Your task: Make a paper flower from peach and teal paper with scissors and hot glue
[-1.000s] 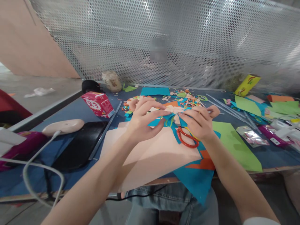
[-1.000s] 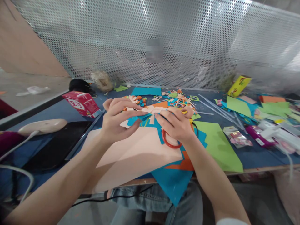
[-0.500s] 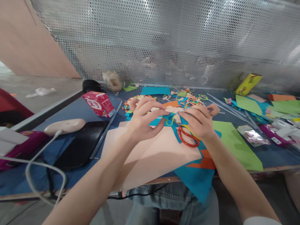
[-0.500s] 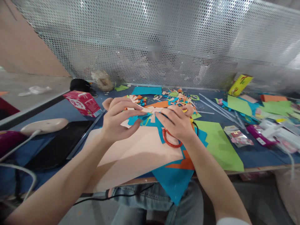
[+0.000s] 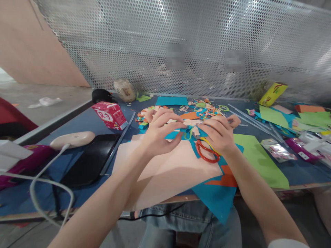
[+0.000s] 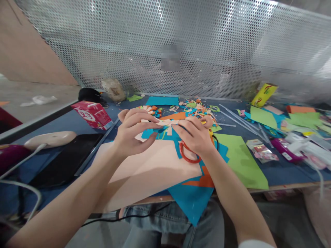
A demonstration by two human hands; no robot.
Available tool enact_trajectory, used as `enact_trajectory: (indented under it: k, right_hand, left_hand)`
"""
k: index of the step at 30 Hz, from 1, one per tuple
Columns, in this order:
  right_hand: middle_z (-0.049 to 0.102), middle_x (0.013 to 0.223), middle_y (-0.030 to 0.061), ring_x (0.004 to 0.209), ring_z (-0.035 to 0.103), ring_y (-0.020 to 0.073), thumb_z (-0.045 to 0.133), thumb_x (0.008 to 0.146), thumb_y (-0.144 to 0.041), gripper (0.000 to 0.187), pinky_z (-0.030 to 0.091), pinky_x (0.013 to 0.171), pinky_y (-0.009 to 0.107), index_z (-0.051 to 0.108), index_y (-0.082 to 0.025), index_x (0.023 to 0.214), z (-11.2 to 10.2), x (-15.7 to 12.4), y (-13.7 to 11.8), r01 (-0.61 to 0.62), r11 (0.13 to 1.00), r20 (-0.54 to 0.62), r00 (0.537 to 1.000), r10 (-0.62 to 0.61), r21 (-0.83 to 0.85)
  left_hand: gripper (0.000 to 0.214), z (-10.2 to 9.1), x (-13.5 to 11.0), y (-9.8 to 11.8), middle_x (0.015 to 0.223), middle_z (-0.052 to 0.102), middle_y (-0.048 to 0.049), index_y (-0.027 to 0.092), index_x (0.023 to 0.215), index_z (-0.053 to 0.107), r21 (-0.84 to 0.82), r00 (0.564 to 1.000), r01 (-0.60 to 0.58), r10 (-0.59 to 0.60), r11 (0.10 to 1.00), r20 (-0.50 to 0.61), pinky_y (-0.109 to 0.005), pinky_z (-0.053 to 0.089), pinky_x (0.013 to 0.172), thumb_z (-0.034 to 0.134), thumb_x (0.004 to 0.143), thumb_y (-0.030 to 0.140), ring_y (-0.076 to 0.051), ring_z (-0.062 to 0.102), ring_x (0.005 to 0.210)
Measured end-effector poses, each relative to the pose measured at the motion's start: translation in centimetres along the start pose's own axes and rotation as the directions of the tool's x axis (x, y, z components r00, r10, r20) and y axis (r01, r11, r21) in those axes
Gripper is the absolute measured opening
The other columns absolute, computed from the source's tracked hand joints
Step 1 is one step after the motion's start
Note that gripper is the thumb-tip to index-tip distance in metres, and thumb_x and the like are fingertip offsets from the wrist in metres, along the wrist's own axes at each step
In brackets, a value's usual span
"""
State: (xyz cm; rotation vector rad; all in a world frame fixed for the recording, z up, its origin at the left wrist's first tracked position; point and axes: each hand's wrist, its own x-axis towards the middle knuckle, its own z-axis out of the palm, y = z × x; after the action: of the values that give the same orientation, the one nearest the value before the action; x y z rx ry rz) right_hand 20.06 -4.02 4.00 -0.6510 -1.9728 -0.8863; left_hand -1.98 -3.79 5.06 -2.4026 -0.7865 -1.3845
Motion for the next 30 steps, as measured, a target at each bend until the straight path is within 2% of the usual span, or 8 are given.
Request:
enact_trajectory:
  k: [7,17,23,27,30]
  right_hand:
    - [0.066,0.088,-0.0006,0.087,0.055,0.0149,0.046,0.086,-0.010,0.024,0.033,0.078,0.034,0.061,-0.025,0.097,0.06,0.06,0.01,0.011,1.000,-0.020,1.000,-0.011,-0.012]
    - [0.067,0.087,-0.0003,0.087,0.056,0.0152,0.048,0.085,-0.009,0.023,0.029,0.080,0.035,0.062,-0.024,0.097,0.01,0.07,0.05,0.012,1.000,-0.029,1.000,-0.012,-0.002]
    - [0.066,0.088,-0.0023,0.088,0.056,0.0145,0.047,0.087,-0.012,0.025,0.027,0.082,0.036,0.063,-0.028,0.098,0.00,0.07,-0.02,-0.008,1.000,-0.019,1.000,0.007,-0.025]
    - [0.067,0.086,-0.0019,0.084,0.057,0.0144,0.047,0.085,-0.010,0.024,0.030,0.079,0.036,0.061,-0.026,0.097,-0.01,0.14,0.00,0.008,0.999,-0.031,0.999,-0.009,-0.035]
    - [0.067,0.087,0.0009,0.085,0.057,0.0157,0.049,0.085,-0.010,0.021,0.036,0.077,0.034,0.060,-0.024,0.096,0.11,0.34,0.10,-0.020,0.999,0.004,1.000,0.020,0.048]
  left_hand:
    - [0.014,-0.02,0.06,0.03,0.088,0.067,-0.0018,0.026,0.083,0.062,-0.009,0.999,-0.045,0.045,0.999,-0.020,-0.043,0.033,0.084,0.058,0.071,0.020,-0.021,0.058,0.088]
    - [0.013,-0.07,0.07,-0.03,0.085,0.068,-0.0014,0.028,0.080,0.064,0.044,1.000,-0.030,0.030,0.999,0.005,-0.042,0.037,0.084,0.058,0.070,0.022,-0.021,0.058,0.088]
    - [0.012,0.06,0.06,-0.14,0.083,0.068,-0.0014,0.029,0.078,0.065,0.033,1.000,0.004,-0.005,0.999,0.020,-0.043,0.037,0.085,0.058,0.071,0.023,-0.021,0.058,0.087]
    - [0.012,-0.02,0.06,-0.06,0.084,0.068,-0.0011,0.029,0.078,0.065,-0.002,1.000,-0.003,0.003,1.000,0.001,-0.044,0.037,0.086,0.059,0.071,0.022,-0.021,0.059,0.087]
    - [0.012,-0.22,0.10,-0.03,0.088,0.069,-0.0021,0.027,0.082,0.065,-0.081,0.999,0.054,-0.053,0.995,0.009,-0.044,0.039,0.088,0.059,0.072,0.024,-0.022,0.059,0.090]
